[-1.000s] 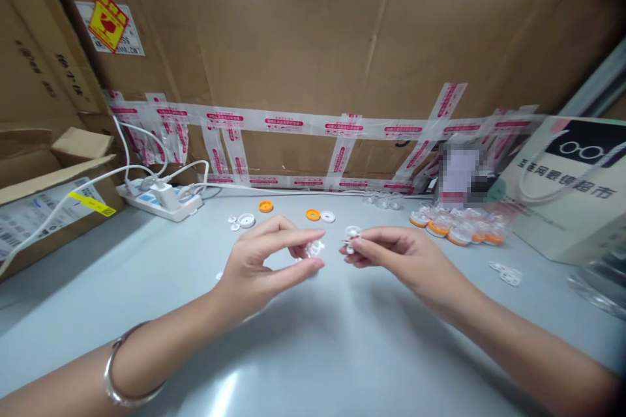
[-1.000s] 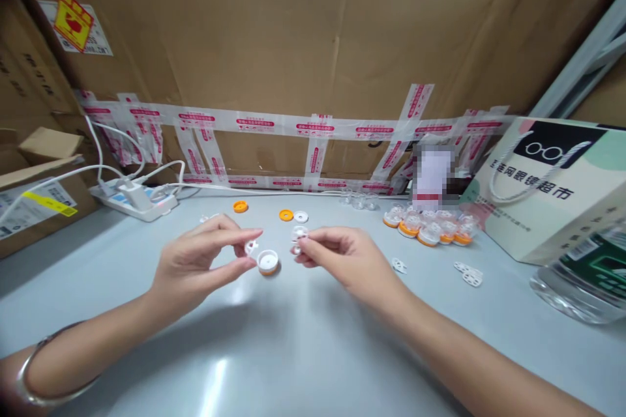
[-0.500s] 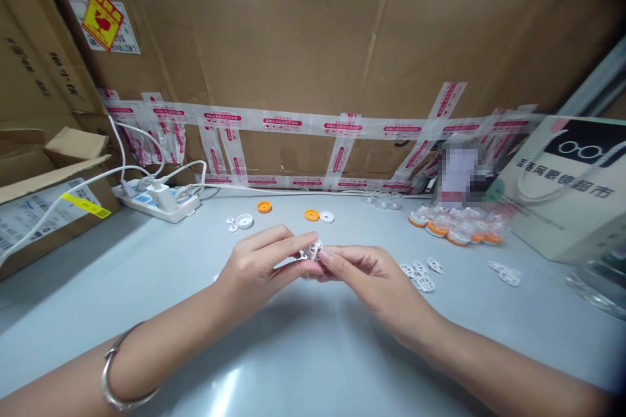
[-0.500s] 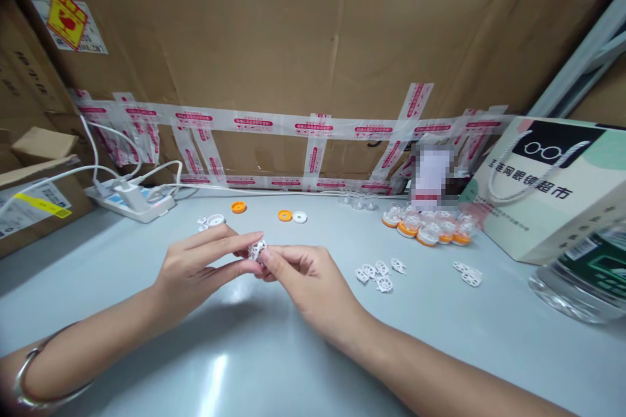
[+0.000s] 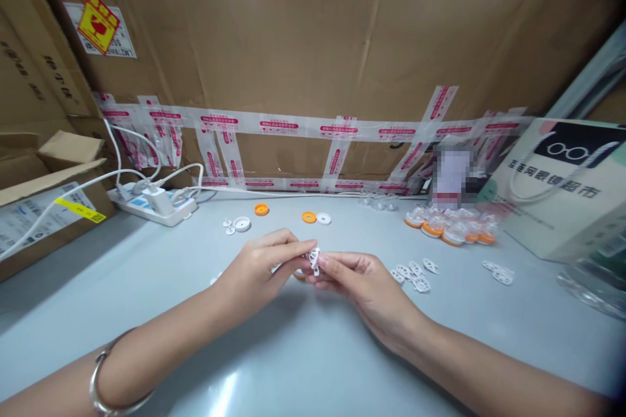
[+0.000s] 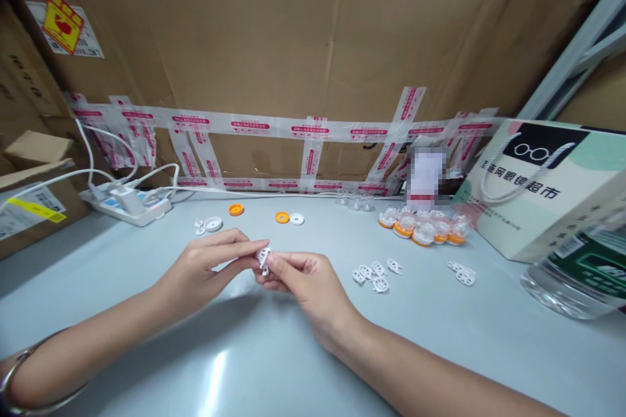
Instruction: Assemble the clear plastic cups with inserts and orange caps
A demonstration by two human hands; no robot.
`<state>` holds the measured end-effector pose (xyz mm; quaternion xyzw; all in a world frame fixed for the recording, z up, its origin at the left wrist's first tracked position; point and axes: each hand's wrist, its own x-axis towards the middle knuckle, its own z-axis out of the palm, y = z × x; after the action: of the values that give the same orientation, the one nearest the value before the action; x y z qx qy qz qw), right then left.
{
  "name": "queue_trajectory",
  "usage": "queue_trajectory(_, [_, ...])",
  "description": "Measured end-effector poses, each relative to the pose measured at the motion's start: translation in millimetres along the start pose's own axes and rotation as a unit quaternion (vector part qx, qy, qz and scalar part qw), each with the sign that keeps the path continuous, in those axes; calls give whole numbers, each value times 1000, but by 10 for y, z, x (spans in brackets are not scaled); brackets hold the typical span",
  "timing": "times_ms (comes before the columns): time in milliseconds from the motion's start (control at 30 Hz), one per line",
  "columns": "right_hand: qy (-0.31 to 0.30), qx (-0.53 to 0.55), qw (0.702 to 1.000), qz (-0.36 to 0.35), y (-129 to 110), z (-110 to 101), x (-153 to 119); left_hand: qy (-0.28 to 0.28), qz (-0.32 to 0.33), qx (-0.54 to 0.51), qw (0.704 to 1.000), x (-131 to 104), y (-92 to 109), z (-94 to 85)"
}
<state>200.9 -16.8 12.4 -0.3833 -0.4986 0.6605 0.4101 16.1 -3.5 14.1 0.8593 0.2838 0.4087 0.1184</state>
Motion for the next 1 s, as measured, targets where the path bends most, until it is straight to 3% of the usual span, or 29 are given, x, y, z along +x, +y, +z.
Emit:
queue_trajectory(167, [-29, 7, 999, 13, 2, -7, 3, 11, -113, -42, 993, 39, 46, -27])
queue_trajectory(300, [-35, 2, 999, 6, 2, -6, 11, 29, -219, -106, 970, 67, 96, -20])
queue_trajectory(567, [12, 14, 1000, 10, -7, -8, 20, 87, -302, -215, 925, 88, 134, -17])
queue_trajectory(733, [-4, 33, 999, 12, 8, 3, 24, 63, -340, -289, 893, 102, 134, -2])
queue_trajectory(833, [-19, 48, 999, 17, 21, 11, 13, 45, -328, -279, 902, 89, 127, 12])
queue_trajectory(1000, [-15, 78, 996, 28, 31, 7, 4, -2, -254, -155, 955, 68, 94, -15])
